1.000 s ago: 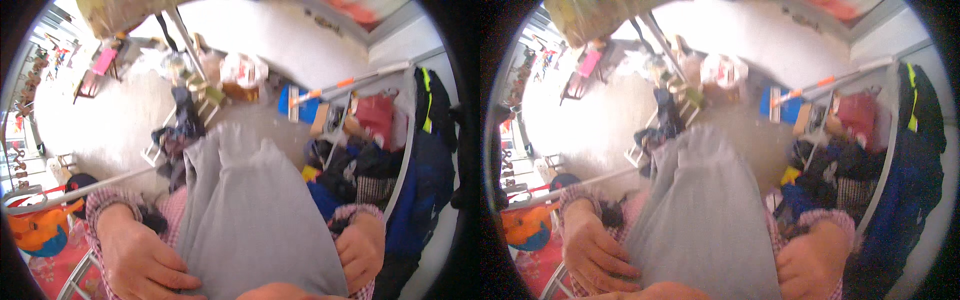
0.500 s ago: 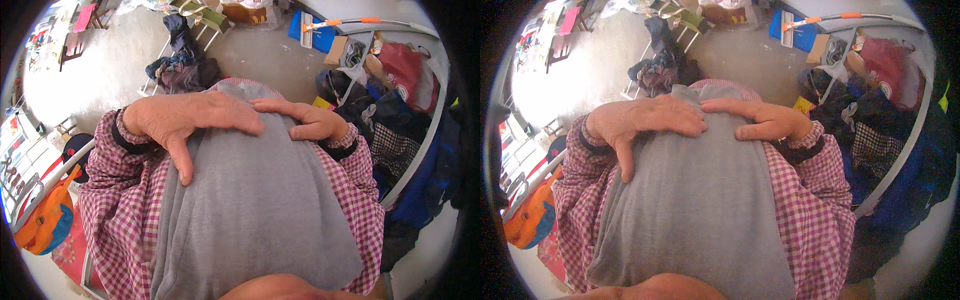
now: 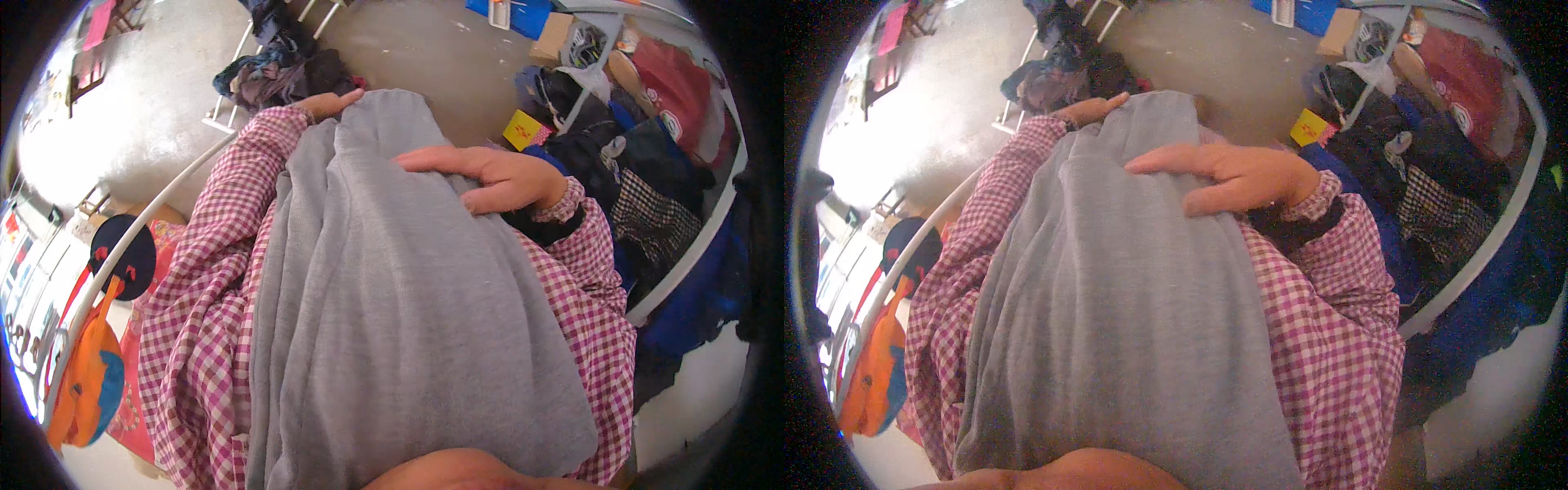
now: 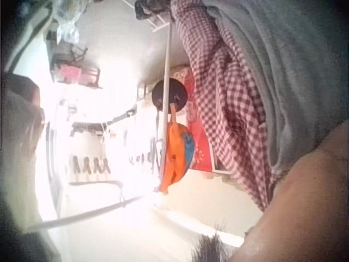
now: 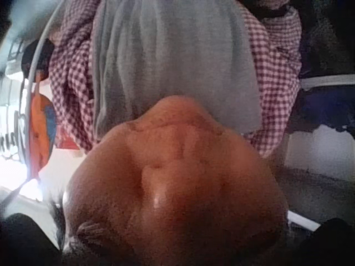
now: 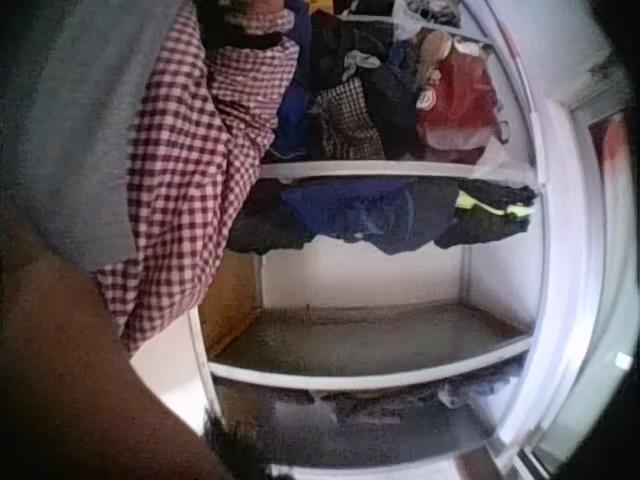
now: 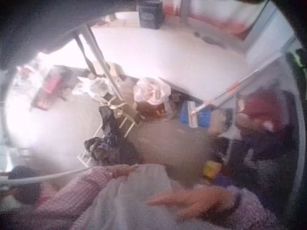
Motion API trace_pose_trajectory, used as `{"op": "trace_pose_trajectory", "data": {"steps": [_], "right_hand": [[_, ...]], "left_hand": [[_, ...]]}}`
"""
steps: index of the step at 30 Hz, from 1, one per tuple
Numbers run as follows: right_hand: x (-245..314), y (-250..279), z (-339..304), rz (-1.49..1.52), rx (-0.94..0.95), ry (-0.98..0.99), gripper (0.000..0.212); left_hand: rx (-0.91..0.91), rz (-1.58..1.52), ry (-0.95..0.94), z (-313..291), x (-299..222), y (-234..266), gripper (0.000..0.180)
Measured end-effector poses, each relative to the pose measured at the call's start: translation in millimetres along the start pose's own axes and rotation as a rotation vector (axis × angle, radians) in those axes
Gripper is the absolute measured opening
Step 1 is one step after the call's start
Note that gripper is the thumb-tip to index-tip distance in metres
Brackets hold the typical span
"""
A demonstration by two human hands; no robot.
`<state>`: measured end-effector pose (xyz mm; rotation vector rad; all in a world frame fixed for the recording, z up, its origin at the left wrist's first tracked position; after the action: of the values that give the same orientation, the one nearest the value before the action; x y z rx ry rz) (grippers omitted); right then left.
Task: The person folds several garments by hand, including a black jacket, a gray sweatshirt, and a pair of jeans, then places them on a shelf. The person also briefly handles a small gray cloth item.
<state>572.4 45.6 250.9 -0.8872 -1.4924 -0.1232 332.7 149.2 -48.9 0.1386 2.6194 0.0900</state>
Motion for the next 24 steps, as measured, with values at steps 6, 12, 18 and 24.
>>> {"op": "trace_pose_trajectory", "data": {"steps": [6,12,18,24], "right_hand": [[-15.5,-4.2,-8.6,0.100,-0.016,-0.002,0.066],[1.9,-2.0,-7.0,-0.044,0.024,0.048,0.063],[43.3,-6.4,-9.7,-0.343,-0.015,0.099,0.067],[72.8,10.1,-55.5,-0.613,-0.153,-0.107,0.066]], "left_hand": [[-0.117,-0.037,-0.116,56.2,-16.4,-37.2,0.053],[-0.386,-0.944,-0.658,-74.0,-146.4,75.8,0.034],[-0.448,-0.615,-1.198,-281.6,-276.5,108.1,0.029],[0.214,0.110,-1.715,-395.6,-329.2,29.8,0.026]]}}
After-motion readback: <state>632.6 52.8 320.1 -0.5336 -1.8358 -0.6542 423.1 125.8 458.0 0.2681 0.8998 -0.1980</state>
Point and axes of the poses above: each hand's wrist, its own z-axis towards the middle knuckle, its own y-axis out of the back of the hand, x = y × z, the point moved 4 cm from there along z, towards the middle knuckle, and after that the axes turned 6 degrees about z, right-handed, at the moved point
